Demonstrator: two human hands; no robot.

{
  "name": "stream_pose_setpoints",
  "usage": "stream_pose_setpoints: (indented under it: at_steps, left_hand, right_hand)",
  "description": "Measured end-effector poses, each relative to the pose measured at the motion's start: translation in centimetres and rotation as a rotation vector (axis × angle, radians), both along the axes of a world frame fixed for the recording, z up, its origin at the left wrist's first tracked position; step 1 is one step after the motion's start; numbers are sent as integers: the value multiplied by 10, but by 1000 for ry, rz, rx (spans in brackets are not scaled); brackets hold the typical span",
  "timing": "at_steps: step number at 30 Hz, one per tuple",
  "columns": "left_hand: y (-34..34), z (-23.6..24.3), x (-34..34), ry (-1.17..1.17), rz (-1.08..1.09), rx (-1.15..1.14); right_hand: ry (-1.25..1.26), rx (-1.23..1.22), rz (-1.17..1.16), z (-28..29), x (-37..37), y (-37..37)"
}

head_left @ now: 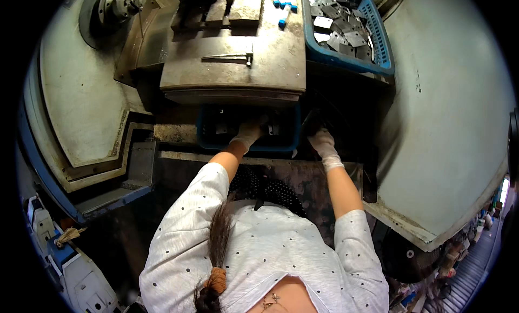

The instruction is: The person operates a CNC lathe, repeatedly loading small metal parts into the chuck, closing the door, and starting the machine. After each cycle, they open the door, remove the finished parts, and place them into a red basket. The process is repeated multiple times throughout the clip.

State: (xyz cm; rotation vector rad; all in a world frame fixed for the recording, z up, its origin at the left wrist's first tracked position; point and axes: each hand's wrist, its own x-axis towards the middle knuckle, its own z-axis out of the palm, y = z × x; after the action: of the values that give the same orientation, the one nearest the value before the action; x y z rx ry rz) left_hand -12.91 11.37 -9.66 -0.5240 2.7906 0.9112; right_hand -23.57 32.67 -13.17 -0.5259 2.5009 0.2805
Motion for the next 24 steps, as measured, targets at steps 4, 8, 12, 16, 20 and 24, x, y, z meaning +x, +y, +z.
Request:
stream_pose_setpoints:
  at_steps: [4, 8, 12, 16, 20, 24]
  left_hand:
    - [8, -29, -5, -206, 114, 18]
    - [9, -37, -11, -63, 362, 386]
    - [4, 0, -2, -293, 118, -7]
    - [-6, -4, 8, -163, 84, -279]
    - [-25, 19, 26, -180, 122, -68]
    - [-31, 73, 64, 24, 537, 953]
  right_hand:
    - [-80, -365, -238, 49, 32, -10]
    - [143, -473, -76, 49, 56, 23]
    - [311, -195, 265, 51, 13, 61]
    - [-22, 48, 86, 54, -44, 86]
    - [1, -254, 132, 95, 1, 54]
    - [-165, -890, 32, 129, 71, -6]
